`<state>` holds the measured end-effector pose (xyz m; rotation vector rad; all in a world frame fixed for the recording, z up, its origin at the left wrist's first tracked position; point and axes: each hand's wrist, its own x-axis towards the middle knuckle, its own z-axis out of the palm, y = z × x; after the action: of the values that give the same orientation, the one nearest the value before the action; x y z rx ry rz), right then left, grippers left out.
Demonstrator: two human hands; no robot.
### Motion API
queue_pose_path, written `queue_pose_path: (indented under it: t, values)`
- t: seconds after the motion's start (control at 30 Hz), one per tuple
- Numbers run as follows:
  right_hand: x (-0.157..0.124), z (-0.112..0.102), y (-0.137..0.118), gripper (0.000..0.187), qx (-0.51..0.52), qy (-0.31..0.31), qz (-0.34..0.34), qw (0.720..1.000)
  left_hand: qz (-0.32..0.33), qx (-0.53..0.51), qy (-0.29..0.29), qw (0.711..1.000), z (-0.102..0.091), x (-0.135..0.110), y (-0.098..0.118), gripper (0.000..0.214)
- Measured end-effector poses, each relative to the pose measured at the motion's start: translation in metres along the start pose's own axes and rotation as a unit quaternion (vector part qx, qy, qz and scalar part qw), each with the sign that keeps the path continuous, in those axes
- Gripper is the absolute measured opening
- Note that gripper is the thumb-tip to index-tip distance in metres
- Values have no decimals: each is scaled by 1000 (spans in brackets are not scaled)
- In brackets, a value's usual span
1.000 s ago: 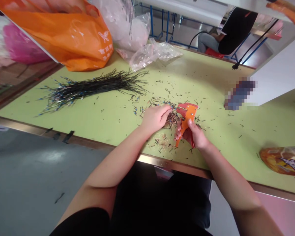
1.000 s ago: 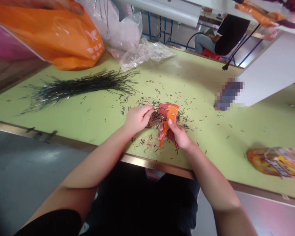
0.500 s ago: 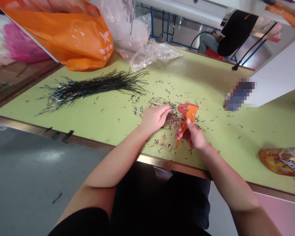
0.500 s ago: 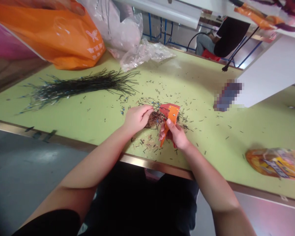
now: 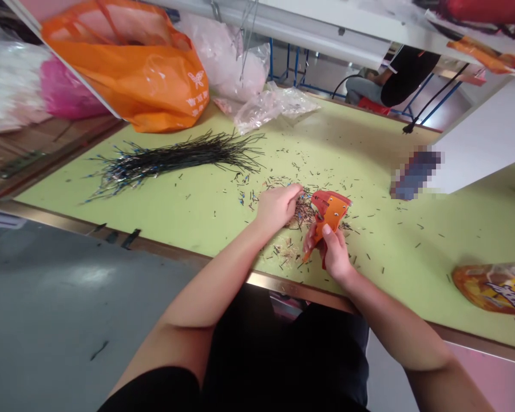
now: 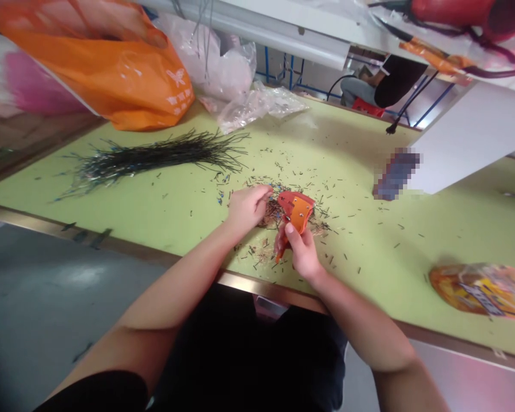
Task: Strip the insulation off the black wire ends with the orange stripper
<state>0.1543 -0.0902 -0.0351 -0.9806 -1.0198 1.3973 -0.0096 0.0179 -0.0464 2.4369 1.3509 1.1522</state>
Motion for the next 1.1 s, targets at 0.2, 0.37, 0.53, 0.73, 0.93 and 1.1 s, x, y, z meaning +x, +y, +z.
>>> queue_pose_path:
  t: [0.2, 0.37, 0.53, 0.73, 0.93, 1.1]
  values:
    - [-4, -2, 2, 57, -56, 12, -32, 998, -11, -22, 3, 1000, 6, 5, -3, 33]
    - [-2, -7, 7, 53, -57, 28, -60, 996, -23, -35, 5, 999, 4, 8, 2, 30]
    - [-4, -3, 13, 53, -49, 24, -72, 996, -29, -64, -3, 998, 11, 9, 6, 29]
    - [-11, -10, -27, 31, -165, 172, -345, 908, -238, -43, 161, 957, -6, 21, -68, 49]
    - [11, -21, -28, 22, -2, 87, -159, 983, -204, -31, 142, 968, -5, 24, -83, 50]
    - [18, -18, -11, 34, 44, -10, -35, 998, -102, -25, 51, 993, 11, 16, -43, 37]
